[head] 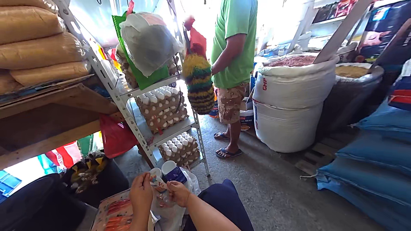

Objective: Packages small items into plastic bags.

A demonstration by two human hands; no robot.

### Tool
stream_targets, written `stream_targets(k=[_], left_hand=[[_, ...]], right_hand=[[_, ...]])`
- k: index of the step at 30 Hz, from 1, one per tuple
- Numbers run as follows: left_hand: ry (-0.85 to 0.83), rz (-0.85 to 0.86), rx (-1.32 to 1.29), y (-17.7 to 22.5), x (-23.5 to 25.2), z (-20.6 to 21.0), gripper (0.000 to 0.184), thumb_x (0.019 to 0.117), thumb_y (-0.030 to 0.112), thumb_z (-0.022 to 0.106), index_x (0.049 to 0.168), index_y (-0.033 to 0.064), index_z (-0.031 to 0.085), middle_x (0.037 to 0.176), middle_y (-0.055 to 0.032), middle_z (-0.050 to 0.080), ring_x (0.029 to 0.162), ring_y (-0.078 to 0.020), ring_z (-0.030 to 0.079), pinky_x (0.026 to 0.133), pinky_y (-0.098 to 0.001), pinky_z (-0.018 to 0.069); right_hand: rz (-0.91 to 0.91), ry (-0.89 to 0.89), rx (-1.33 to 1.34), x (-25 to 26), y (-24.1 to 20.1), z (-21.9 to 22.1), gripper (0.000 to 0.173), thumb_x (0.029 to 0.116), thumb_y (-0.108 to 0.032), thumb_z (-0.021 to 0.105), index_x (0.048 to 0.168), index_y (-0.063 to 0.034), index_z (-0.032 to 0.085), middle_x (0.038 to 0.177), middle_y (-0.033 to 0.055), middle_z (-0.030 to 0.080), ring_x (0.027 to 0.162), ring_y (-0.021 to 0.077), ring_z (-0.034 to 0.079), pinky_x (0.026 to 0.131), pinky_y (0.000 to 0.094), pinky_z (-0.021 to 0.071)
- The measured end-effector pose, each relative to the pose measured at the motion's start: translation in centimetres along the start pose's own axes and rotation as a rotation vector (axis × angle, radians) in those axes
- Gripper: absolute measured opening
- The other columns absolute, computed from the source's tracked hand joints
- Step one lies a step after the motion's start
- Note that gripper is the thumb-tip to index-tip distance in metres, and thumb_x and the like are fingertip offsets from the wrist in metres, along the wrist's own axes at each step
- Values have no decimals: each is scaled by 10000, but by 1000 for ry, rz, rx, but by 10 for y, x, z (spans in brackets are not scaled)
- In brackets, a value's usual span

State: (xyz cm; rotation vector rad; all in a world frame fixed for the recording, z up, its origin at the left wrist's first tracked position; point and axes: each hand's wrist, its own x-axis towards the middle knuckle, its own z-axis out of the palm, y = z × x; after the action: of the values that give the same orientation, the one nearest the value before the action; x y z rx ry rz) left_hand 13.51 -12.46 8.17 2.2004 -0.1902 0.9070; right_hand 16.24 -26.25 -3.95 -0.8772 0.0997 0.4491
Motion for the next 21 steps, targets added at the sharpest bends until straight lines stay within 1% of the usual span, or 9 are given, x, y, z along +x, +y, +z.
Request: stream_targets(k=[3, 5, 6, 8, 9, 12, 15, 18, 21], left_hand=[[26, 3, -8, 1, -1, 0, 180, 971, 150, 657, 947, 2, 757, 872, -103, 719, 783, -145, 673, 736, -306, 558], [33, 26, -29, 3, 0, -2, 187, 970, 163, 656, 947, 10, 761, 874, -83, 713, 779, -99, 656, 726, -238, 539], [-10, 42, -28, 4, 1, -4, 189, 971, 164, 651, 956, 13, 765, 887, -82, 718, 793, -99, 664, 741, -240, 546], [-180, 55, 3, 5, 3, -11, 173, 981, 137, 658, 991, 10, 775, 946, -122, 747, 866, -192, 716, 818, -374, 588], [-205, 70, 19, 6, 4, -13, 163, 980, 123, 655, 991, 13, 774, 953, -125, 747, 874, -212, 720, 822, -403, 592], [-110, 123, 49, 10, 9, -15, 181, 971, 149, 635, 971, 27, 769, 926, -104, 732, 816, -175, 691, 746, -344, 576], [-177, 110, 79, 14, 7, -17, 172, 977, 125, 649, 976, 1, 767, 916, -153, 735, 819, -281, 713, 768, -483, 586], [-79, 160, 95, 20, 4, -15, 185, 968, 123, 622, 954, -5, 754, 903, -155, 730, 817, -285, 714, 753, -475, 589], [-94, 129, 97, 17, -1, -12, 193, 977, 126, 620, 949, -20, 742, 885, -162, 721, 814, -304, 711, 752, -500, 582]], right_hand=[[18, 156, 82, 6, 2, -5, 162, 1063, -219, 585, 1143, -79, 574, 751, -4, 543, 562, 83, 524, 540, 234, 487], [13, 216, 128, 10, 1, -6, 162, 1049, -187, 608, 1145, -64, 568, 767, 7, 544, 571, 87, 522, 549, 234, 490], [18, 225, 130, 10, 1, -5, 160, 1047, -176, 610, 1148, -59, 570, 771, 7, 547, 579, 85, 523, 557, 235, 490], [43, 234, 94, 9, 4, -4, 169, 1043, -179, 618, 1151, -56, 577, 765, 6, 544, 582, 87, 522, 556, 238, 482], [57, 240, 69, 9, 5, -4, 190, 1042, -194, 622, 1163, -52, 582, 763, 7, 540, 578, 88, 515, 550, 240, 474], [61, 235, 35, 9, 2, -2, 215, 1047, -212, 616, 1190, -53, 586, 777, 16, 551, 581, 92, 522, 551, 240, 481], [38, 247, 38, 9, 6, -3, 191, 1045, -176, 616, 1176, -40, 588, 799, 22, 567, 614, 92, 540, 585, 243, 494], [22, 247, 2, 10, 3, -2, 194, 1054, -187, 600, 1176, -38, 586, 795, 23, 569, 611, 91, 546, 586, 244, 497], [39, 264, -34, 9, 7, -3, 192, 1060, -206, 592, 1156, -40, 591, 774, 17, 553, 583, 87, 518, 562, 242, 477]])
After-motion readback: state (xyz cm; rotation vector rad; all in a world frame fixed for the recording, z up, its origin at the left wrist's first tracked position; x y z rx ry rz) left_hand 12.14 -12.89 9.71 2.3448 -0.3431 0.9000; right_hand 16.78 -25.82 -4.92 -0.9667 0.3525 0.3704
